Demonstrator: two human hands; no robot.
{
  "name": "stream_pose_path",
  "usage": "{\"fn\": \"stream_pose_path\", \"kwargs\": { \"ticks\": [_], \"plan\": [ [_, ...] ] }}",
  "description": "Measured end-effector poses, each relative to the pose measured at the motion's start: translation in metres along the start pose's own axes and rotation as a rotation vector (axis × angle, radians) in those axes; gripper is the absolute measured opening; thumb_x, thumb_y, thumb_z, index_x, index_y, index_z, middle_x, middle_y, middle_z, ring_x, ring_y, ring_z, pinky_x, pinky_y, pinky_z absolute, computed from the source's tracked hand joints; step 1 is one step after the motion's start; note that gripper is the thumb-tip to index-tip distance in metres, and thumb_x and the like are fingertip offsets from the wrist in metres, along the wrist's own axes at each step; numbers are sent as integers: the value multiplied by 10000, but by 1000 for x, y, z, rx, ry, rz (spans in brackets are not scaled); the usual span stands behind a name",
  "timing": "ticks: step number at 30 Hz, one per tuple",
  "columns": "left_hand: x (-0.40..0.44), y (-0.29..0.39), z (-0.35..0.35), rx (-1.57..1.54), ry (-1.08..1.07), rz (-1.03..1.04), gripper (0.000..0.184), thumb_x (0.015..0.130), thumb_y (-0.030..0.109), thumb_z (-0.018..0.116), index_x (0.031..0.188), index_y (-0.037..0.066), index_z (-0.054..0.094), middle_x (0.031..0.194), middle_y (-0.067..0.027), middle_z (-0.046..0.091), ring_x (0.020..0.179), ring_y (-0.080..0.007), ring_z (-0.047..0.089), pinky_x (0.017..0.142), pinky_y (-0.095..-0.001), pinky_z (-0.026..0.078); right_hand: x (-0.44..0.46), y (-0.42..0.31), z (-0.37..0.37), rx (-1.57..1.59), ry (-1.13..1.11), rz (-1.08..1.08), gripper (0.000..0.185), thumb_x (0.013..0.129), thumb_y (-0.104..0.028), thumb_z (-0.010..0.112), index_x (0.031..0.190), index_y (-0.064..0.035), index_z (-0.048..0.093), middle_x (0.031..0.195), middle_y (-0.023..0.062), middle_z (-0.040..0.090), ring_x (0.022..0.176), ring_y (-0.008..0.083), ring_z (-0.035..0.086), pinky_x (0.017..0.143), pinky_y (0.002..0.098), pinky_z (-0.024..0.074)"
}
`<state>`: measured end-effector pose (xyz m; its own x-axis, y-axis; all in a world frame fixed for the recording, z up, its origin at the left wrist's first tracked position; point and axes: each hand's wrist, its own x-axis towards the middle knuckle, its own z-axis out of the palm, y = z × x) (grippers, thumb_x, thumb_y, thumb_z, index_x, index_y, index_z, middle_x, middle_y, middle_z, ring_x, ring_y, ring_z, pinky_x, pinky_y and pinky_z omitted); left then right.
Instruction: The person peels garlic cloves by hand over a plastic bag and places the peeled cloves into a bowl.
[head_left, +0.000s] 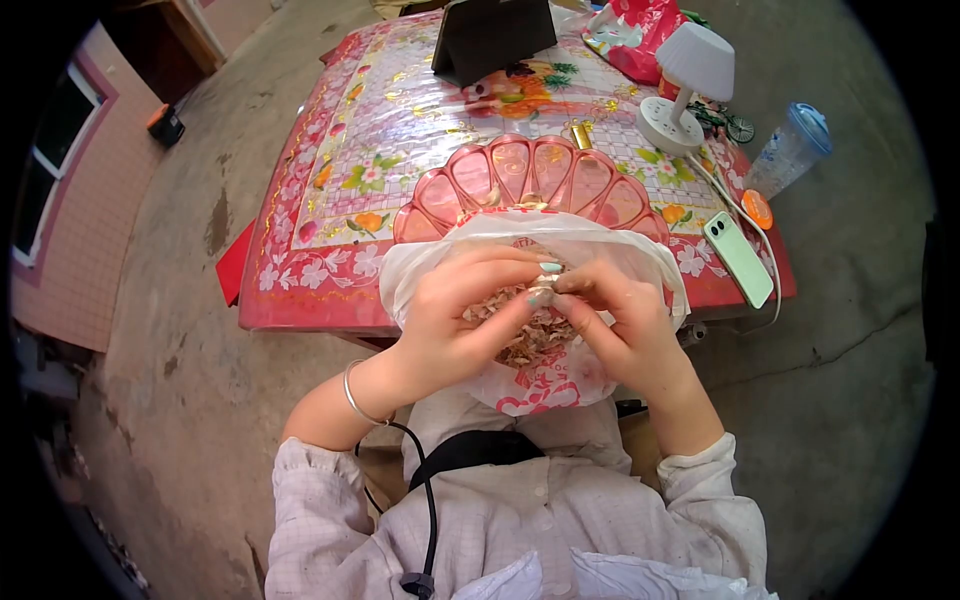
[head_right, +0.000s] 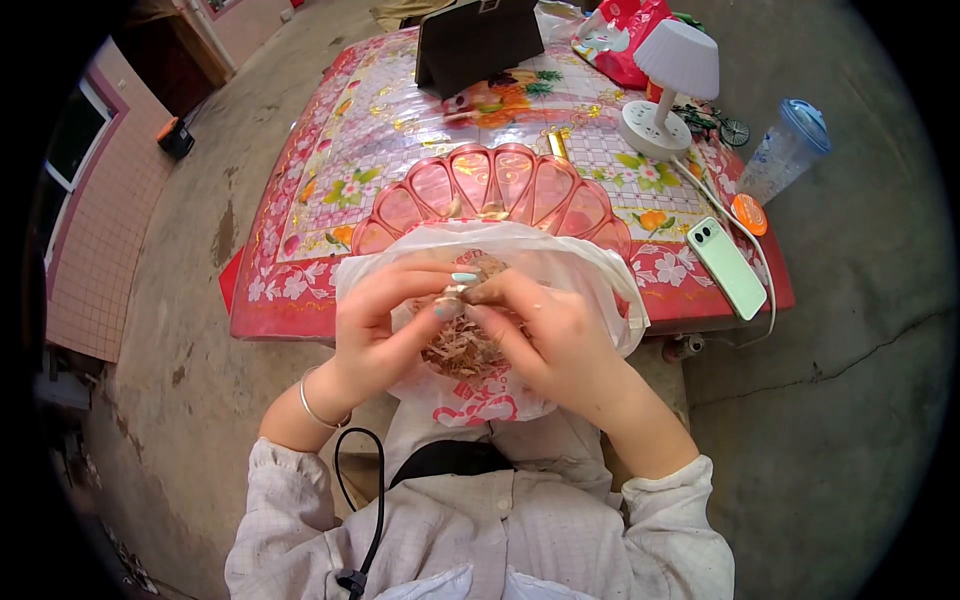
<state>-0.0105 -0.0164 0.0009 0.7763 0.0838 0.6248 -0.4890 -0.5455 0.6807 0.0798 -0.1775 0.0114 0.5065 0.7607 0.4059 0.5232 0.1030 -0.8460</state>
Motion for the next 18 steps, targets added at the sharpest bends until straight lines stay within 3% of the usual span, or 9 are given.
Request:
{"fn": "stream_pose_path", "kwargs": {
  "ticks": [2, 6, 8, 12, 18],
  "plan": [
    [-1, 1, 0, -72, 35, -11, 141, 762, 27, 570, 898, -6, 581, 874, -126, 603, 780, -222, 581, 680, -321, 447, 1, 0, -2, -177, -63, -146, 133, 796, -73, 570, 887, 10, 522, 758, 146, 594, 674, 249, 605, 571, 326, 457],
    [-1, 7, -6, 44, -47, -157, 135, 807, 64, 512, 922, -4, 532, 805, -122, 564, 704, -255, 544, 631, -356, 420, 5, 0, -6, -129, -75, -117, 151, 784, -109, 571, 874, 3, 525, 723, 142, 574, 647, 278, 577, 561, 346, 441],
    [-2, 6, -7, 19, -128, -226, 144, 852, 119, 457, 933, 5, 491, 756, -141, 517, 671, -302, 508, 608, -380, 397, 9, 3, -13, -427, -113, -176, 150, 782, -138, 566, 849, -11, 523, 687, 122, 552, 632, 285, 559, 538, 353, 428],
    [1, 4, -3, 60, -211, -198, 166, 881, 158, 418, 922, 6, 470, 746, -165, 500, 685, -334, 499, 617, -389, 393, 15, 7, -8, -413, -95, -296, 119, 794, -131, 545, 828, -21, 516, 663, 112, 530, 632, 286, 546, 538, 374, 416],
    [6, 7, -7, -251, -318, -415, 190, 883, 189, 451, 883, -1, 461, 735, -170, 493, 689, -318, 511, 609, -389, 385, 17, 8, -14, -360, -231, -272, 113, 848, -117, 488, 807, -16, 519, 677, 123, 533, 633, 297, 529, 550, 369, 406]
  ]
}}
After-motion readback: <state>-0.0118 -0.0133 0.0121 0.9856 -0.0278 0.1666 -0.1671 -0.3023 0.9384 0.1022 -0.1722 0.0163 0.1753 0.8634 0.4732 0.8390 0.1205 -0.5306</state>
